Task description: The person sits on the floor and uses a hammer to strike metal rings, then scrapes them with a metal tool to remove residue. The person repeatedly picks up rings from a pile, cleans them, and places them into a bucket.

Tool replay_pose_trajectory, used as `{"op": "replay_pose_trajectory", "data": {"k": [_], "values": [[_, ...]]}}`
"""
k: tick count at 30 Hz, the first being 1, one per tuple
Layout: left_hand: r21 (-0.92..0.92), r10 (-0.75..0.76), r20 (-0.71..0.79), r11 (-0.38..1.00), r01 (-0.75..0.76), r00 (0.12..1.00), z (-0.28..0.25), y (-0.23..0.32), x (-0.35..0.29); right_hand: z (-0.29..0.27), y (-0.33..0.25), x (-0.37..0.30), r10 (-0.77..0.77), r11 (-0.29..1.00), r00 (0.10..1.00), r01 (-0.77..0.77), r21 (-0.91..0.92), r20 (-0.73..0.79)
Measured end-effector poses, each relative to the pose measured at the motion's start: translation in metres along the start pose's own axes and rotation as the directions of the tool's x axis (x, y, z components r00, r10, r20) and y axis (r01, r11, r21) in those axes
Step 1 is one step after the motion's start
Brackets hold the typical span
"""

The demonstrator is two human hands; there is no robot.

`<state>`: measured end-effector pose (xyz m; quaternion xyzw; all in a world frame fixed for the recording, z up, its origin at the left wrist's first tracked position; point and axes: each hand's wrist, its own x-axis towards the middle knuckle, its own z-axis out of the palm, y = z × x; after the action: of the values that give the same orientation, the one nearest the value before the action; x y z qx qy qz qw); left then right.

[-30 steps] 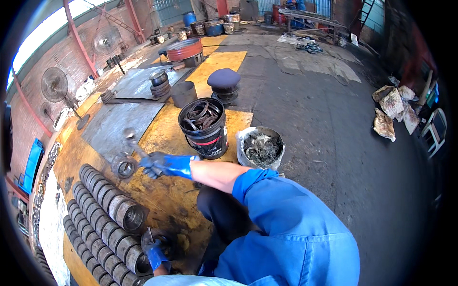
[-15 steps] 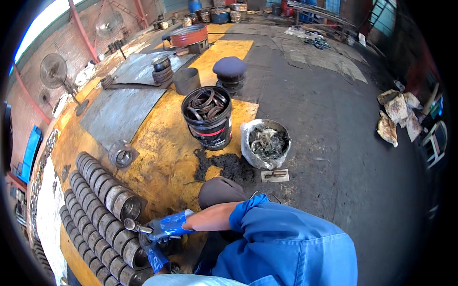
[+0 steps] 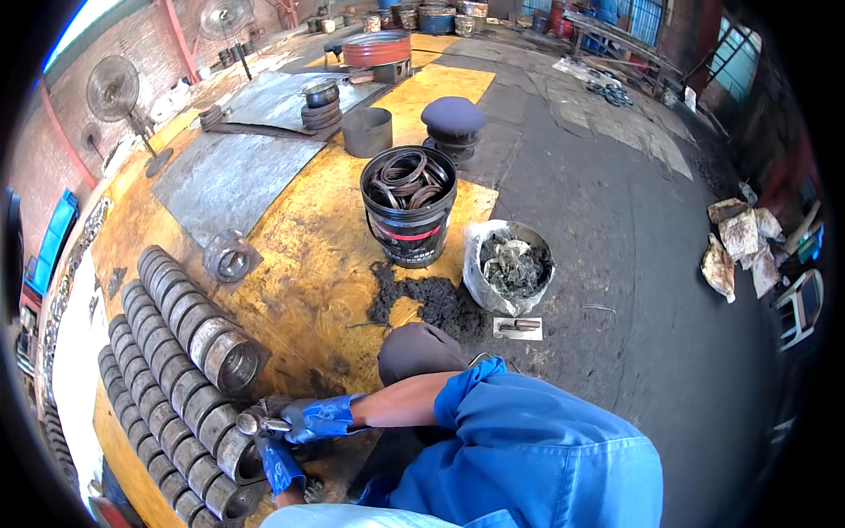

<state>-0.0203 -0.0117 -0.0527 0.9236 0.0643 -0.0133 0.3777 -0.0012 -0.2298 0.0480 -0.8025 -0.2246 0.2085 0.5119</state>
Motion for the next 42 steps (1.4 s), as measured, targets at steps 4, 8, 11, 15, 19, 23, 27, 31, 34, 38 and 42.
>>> {"op": "replay_pose_trajectory", "data": {"k": [4, 8, 11, 15, 19, 23, 27, 31, 34, 38, 42], "values": [[0.011, -0.027, 0.005, 1.000, 0.027, 1.000, -0.006, -0.003, -0.006, -0.012, -0.031, -0.002, -0.075, 0.997, 0.996, 0.074, -0.034, -0.045], [0.005, -0.026, 0.017, 1.000, 0.026, 1.000, -0.004, 0.002, -0.001, -0.003, -0.011, 0.006, 0.058, 0.998, 0.995, -0.057, -0.016, 0.086], [0.011, -0.029, 0.025, 1.000, 0.028, 0.999, -0.002, 0.004, -0.002, 0.003, -0.001, 0.009, 0.072, 0.997, 0.996, -0.072, -0.003, 0.054], [0.020, -0.037, 0.030, 0.999, 0.037, 0.999, -0.004, 0.001, -0.006, 0.002, -0.012, 0.008, -0.055, 0.997, 0.995, 0.051, -0.051, -0.078], [0.023, -0.035, 0.035, 0.999, 0.034, 0.999, -0.006, 0.004, 0.001, 0.009, 0.002, 0.008, 0.091, 0.992, 0.996, -0.091, -0.088, 0.001], [0.025, -0.031, 0.046, 0.999, 0.030, 0.998, -0.007, 0.008, 0.002, 0.010, 0.009, 0.006, 0.089, 0.993, 0.996, -0.090, -0.072, -0.023], [0.040, -0.032, 0.057, 0.999, 0.030, 0.998, -0.008, 0.005, -0.004, 0.008, 0.009, 0.004, 0.147, 0.988, 0.989, -0.147, -0.039, -0.004], [0.049, -0.040, 0.068, 0.998, 0.037, 0.997, -0.010, 0.011, -0.009, 0.013, 0.014, 0.007, 0.150, 0.989, 0.989, -0.150, -0.021, 0.011], [0.055, -0.041, 0.083, 0.998, 0.037, 0.996, -0.007, 0.019, -0.006, 0.012, 0.015, 0.005, 0.110, 0.994, 0.994, -0.110, -0.003, 0.013], [0.074, -0.046, 0.096, 0.996, 0.039, 0.994, -0.013, 0.023, -0.007, 0.014, 0.003, 0.007, -0.010, 0.997, 0.994, 0.002, -0.079, -0.107], [0.076, -0.051, 0.121, 0.996, 0.042, 0.991, -0.017, 0.018, -0.010, 0.009, -0.005, 0.003, 0.107, 0.983, 0.994, -0.107, -0.149, -0.013]]}}
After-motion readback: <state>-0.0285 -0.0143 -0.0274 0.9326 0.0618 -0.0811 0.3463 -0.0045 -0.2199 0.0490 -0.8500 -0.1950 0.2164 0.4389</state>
